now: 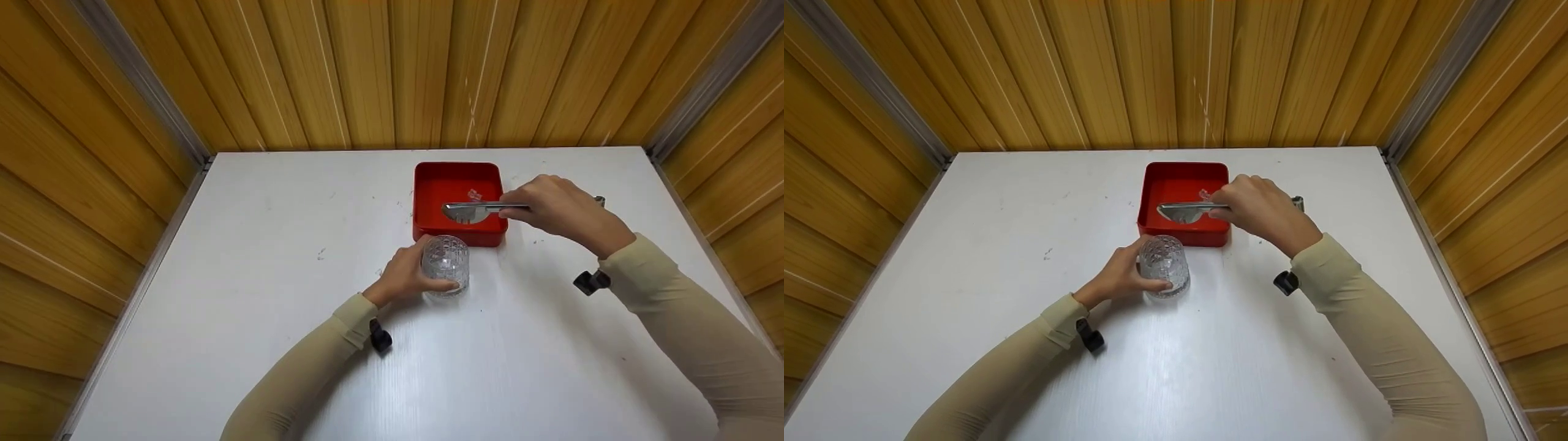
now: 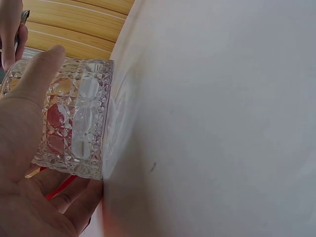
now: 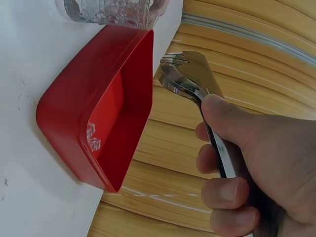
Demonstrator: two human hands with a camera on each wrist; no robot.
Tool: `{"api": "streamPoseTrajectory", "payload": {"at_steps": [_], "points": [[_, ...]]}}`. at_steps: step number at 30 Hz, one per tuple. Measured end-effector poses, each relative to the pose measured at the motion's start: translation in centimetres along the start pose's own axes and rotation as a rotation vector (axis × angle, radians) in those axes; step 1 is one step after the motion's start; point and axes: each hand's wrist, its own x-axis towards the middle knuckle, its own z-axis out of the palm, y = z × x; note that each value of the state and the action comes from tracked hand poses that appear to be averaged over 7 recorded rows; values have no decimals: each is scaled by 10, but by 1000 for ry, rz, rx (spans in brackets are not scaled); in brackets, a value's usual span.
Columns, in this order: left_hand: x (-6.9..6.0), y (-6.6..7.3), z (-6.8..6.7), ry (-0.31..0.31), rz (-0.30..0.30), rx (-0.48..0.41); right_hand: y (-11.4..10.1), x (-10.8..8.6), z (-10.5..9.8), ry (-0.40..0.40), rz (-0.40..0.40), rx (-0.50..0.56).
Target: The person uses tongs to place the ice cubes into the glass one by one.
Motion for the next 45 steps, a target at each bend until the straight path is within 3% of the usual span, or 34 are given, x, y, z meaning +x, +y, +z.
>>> {"api": "streamPoseTrajectory", "payload": {"at_steps": [9,25,38,45], "points": [[0,-1,-1,2,3,7,-12,-10,7,15,-86,27],[-1,-1,-1,-6,10,-9,-23,-19,27,4,-120,78],[-1,0,0,-4,8,-2,-19,-20,34,89,-180,24],[0,-1,0,-6,7,-11,-18,-19,37,126,-163,11]]}}
